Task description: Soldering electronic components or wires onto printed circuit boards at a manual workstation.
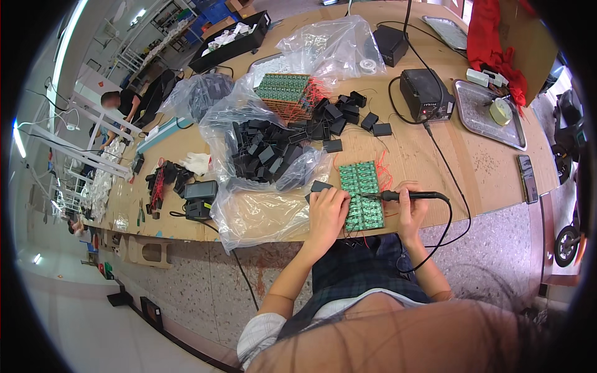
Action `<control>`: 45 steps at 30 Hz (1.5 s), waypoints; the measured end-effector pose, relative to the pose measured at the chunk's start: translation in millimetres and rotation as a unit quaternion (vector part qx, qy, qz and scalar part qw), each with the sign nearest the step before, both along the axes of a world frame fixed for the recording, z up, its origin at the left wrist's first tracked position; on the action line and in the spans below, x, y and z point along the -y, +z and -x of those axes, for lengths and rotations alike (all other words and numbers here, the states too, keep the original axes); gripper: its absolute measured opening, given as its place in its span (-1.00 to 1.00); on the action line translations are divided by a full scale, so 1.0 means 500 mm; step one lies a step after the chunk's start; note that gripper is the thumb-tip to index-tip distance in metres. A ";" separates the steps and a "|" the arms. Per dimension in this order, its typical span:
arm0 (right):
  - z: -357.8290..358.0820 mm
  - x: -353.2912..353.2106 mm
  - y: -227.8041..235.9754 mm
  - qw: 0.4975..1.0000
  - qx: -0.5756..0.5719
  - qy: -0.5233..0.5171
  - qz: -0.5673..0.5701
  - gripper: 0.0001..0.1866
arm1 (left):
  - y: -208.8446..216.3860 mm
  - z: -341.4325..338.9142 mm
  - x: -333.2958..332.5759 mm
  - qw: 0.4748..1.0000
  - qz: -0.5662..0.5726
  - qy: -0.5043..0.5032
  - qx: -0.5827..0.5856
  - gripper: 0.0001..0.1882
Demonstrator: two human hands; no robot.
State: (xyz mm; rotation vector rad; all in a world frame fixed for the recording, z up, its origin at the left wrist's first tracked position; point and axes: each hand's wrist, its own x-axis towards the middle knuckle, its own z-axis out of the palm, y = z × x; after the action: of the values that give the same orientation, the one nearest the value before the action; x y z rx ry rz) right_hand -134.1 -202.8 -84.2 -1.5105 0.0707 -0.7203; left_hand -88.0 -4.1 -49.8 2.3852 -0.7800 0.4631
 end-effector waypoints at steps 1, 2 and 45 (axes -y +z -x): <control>-0.001 0.000 0.000 1.000 0.007 -0.003 0.003 -0.89 | 0.000 0.000 0.000 1.000 0.000 -0.001 -0.002 -0.91; -0.002 0.000 0.000 1.000 0.014 -0.007 0.007 -0.90 | -0.001 0.000 0.000 1.000 0.001 -0.001 -0.002 -0.91; -0.001 0.003 -0.016 0.988 0.061 -0.036 -0.138 -0.87 | 0.113 -0.178 -0.153 0.979 -0.032 0.181 0.094 -0.76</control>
State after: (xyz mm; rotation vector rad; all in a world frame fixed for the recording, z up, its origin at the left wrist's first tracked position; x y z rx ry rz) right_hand -133.7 -204.3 -92.5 -1.2019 0.1279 -0.8248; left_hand 1.0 72.6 6.4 2.5781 -0.4408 0.8324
